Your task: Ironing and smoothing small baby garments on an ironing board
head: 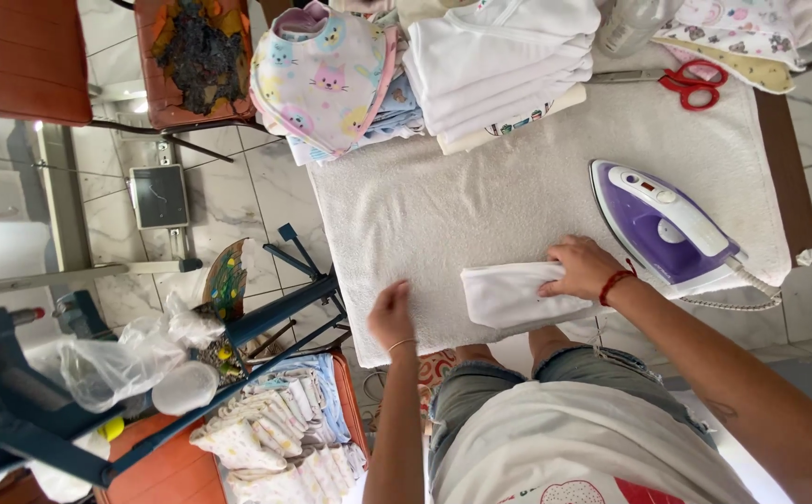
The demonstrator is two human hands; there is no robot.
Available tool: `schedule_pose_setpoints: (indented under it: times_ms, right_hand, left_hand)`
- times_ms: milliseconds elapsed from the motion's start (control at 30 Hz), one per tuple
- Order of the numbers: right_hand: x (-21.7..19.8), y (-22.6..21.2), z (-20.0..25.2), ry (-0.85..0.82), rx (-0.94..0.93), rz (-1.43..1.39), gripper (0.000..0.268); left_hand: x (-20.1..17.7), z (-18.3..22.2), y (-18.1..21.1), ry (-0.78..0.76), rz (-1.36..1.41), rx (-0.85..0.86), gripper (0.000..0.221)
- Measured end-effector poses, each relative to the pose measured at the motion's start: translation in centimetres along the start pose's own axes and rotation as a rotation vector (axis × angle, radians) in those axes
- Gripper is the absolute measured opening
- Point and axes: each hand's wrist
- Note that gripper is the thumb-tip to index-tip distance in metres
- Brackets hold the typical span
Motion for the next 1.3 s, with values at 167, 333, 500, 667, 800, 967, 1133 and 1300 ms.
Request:
schedule_pose_setpoints:
  times_ms: [167, 333, 500, 667, 800, 967, 1133, 1300]
  right_hand:
    - [1.5, 1.0, 2.8, -0.014, 0.152, -0.387, 0.062]
    - [-2.7, -2.2, 4.4, -0.123, 0.328, -0.87, 0.071]
    - [-9.1, -8.8, 7.0, -0.214, 0.589, -1.252, 0.025]
    - [-15.4, -10.1, 5.5, -0.12, 0.41, -1.388, 0.035]
    - [-18.8, -14.7, 1.0, -0.014, 0.005, -1.897, 0.038]
    - [-21.2, -23.5, -4.8, 0.131, -0.129, -2.063, 0.025]
    - [-18.7, -26.2, -9.3, 0.257, 0.29, -2.041, 0.024]
    - [-18.8, -25.7, -10.5, 0.18, 0.262, -2.028, 0.029]
  left_hand:
    - [-5.7, 1.2, -1.9, 0.237, -0.1, -0.005, 0.028]
    - [-3.2, 6.0, 5.1, 0.063, 0.143, -0.064, 0.014]
    - [-1.3, 12.4, 13.5, -0.913, 0.085, 0.436, 0.073]
    - [-7.4, 10.5, 18.8, -0.55, 0.65, -0.045, 0.029]
    - [-8.0, 7.5, 16.5, -0.169, 0.678, -0.269, 0.027]
    - [-6.0, 4.7, 14.9, -0.224, 0.703, -0.204, 0.015]
    - [-5.6, 1.7, 15.4, -0.452, 0.375, -0.117, 0.013]
    - [-4.7, -0.7, 14.6, -0.646, 0.347, -0.061, 0.017]
Point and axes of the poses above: each hand's wrist, its own z-axis away from the middle knuckle, its own x-axis out of the palm, y = z × x, and after that the axes turned 9 degrees about y, right-handed
